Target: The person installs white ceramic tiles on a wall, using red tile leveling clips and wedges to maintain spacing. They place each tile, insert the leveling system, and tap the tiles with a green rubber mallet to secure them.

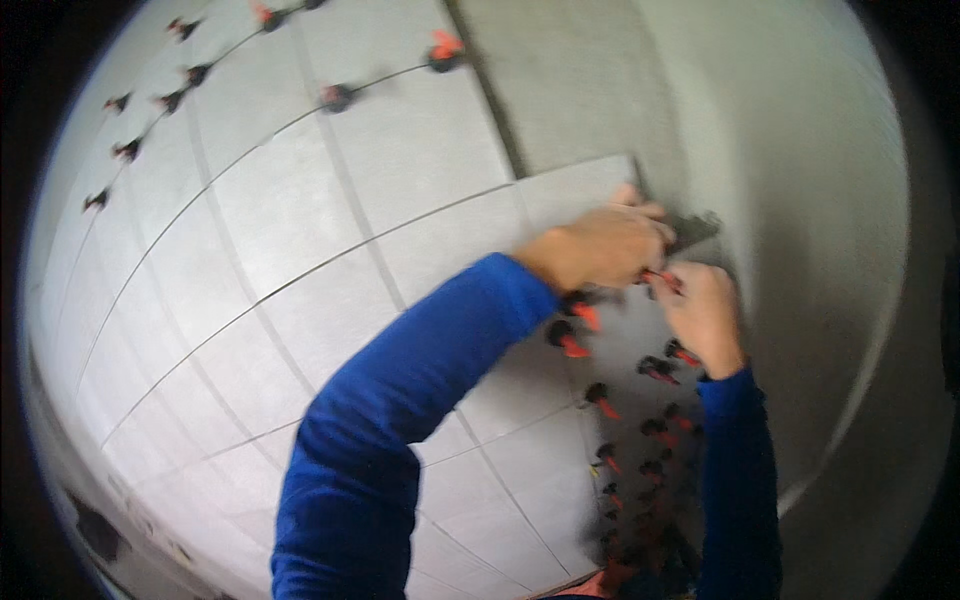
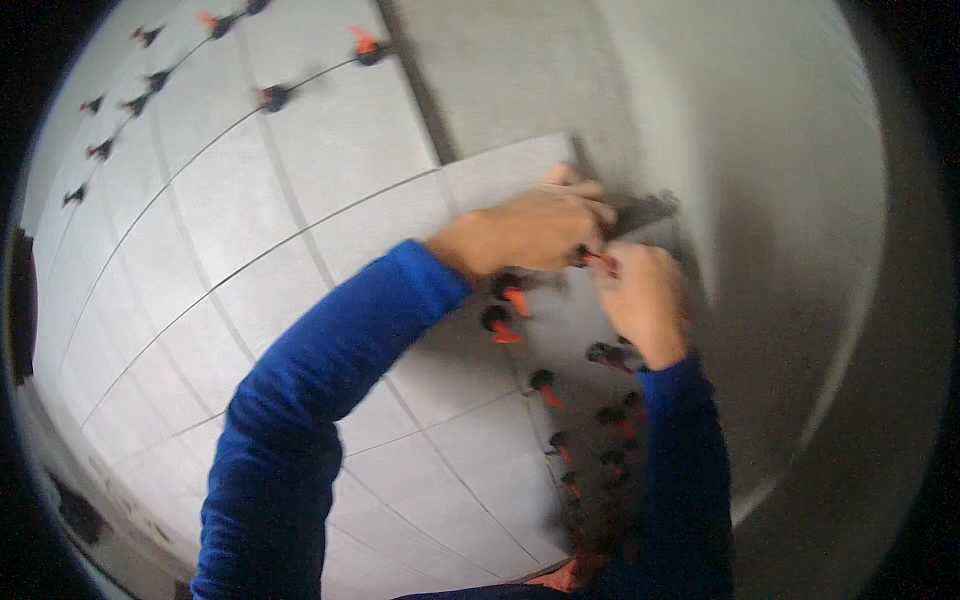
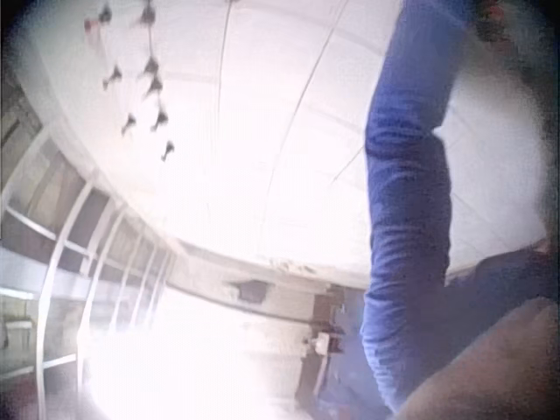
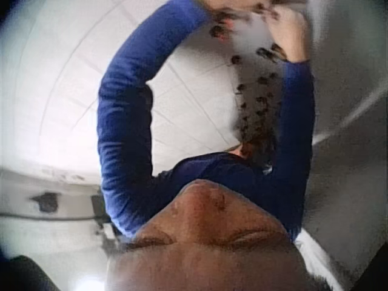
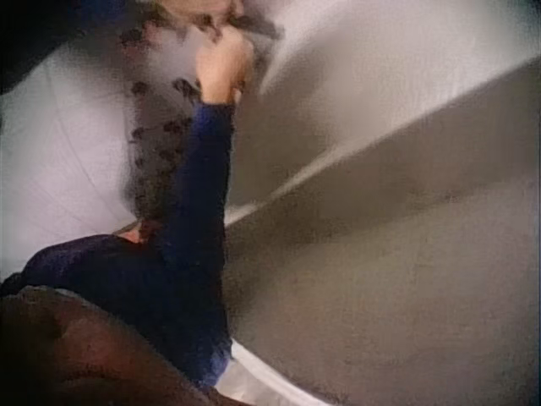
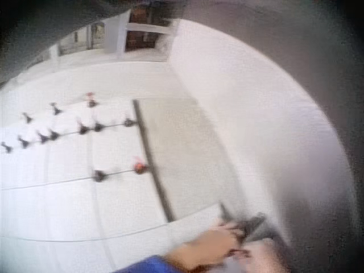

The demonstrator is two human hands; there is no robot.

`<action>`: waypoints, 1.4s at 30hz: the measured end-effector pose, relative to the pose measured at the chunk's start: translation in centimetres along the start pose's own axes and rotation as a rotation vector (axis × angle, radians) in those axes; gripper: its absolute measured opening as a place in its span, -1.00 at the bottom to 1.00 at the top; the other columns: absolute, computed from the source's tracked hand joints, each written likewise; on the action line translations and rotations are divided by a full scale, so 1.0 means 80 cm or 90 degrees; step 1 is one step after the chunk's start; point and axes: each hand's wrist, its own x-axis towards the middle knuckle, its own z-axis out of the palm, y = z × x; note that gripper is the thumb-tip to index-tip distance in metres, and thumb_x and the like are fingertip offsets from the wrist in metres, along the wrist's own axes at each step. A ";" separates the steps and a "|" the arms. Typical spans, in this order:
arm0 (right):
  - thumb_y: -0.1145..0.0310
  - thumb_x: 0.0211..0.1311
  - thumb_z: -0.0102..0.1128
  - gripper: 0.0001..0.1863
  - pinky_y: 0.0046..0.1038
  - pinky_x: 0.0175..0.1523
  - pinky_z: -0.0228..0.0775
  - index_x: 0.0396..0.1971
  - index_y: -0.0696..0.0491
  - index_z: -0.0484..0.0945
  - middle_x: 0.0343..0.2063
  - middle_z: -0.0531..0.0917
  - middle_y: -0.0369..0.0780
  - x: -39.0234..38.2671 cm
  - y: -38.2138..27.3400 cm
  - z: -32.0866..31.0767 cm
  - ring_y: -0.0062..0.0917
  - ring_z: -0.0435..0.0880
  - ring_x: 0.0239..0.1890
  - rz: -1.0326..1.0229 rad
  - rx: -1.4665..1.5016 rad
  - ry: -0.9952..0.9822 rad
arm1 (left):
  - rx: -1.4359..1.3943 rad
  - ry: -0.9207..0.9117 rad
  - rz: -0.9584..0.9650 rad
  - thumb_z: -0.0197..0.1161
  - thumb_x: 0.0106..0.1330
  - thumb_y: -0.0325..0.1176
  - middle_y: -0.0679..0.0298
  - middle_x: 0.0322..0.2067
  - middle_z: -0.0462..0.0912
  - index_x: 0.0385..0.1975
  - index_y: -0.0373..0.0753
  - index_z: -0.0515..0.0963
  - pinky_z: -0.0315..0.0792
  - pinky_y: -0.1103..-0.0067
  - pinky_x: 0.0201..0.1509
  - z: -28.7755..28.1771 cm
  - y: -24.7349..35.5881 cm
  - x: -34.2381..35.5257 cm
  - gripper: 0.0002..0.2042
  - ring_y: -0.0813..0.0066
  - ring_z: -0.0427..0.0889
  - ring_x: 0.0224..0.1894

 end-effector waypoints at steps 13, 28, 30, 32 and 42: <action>0.13 0.39 0.39 -0.59 -0.12 -0.33 0.45 -0.51 0.17 0.61 -0.55 0.65 0.00 -0.015 -0.011 -0.010 -0.03 0.65 -0.49 0.016 -0.054 0.066 | 0.029 0.161 -0.029 0.46 0.22 -0.39 0.31 -0.01 0.71 -0.22 -0.11 0.82 0.36 0.26 0.25 -0.036 0.016 -0.020 -0.85 0.23 0.54 0.21; 0.13 0.31 0.52 -0.66 -0.35 -0.37 0.45 -0.28 0.14 0.74 -0.55 0.69 -0.14 -0.044 -0.075 0.007 -0.38 0.65 -0.52 -0.064 0.233 -0.014 | 0.062 0.394 -0.524 0.48 0.18 -0.51 0.31 -0.25 0.64 -0.17 -0.17 0.76 0.41 0.38 -0.06 -0.014 0.173 -0.176 -0.78 0.28 0.57 -0.16; 0.12 0.30 0.53 -0.65 -0.35 -0.37 0.47 -0.25 0.13 0.73 -0.55 0.70 -0.14 -0.045 -0.076 0.016 -0.38 0.68 -0.51 -0.066 0.230 -0.018 | 0.096 0.374 -0.503 0.49 0.16 -0.49 0.32 -0.24 0.65 -0.16 -0.16 0.77 0.40 0.38 -0.05 -0.008 0.169 -0.175 -0.76 0.29 0.57 -0.15; 0.11 0.29 0.54 -0.63 -0.35 -0.37 0.48 -0.23 0.14 0.72 -0.55 0.70 -0.15 -0.045 -0.075 0.021 -0.39 0.69 -0.50 -0.079 0.212 -0.007 | 0.120 0.361 -0.491 0.50 0.14 -0.47 0.32 -0.23 0.65 -0.15 -0.15 0.77 0.39 0.37 -0.04 -0.005 0.167 -0.170 -0.75 0.29 0.57 -0.14; 0.23 0.30 0.53 -0.72 -0.47 -0.39 0.37 -0.21 0.16 0.75 -0.59 0.62 -0.26 -0.068 -0.026 -0.003 -0.64 0.50 -0.52 -0.017 0.322 0.039 | 0.229 0.206 -0.445 0.37 0.17 -0.44 0.29 -0.02 0.59 0.11 -0.05 0.73 0.36 0.32 0.03 -0.005 0.166 -0.171 -0.56 0.25 0.52 -0.02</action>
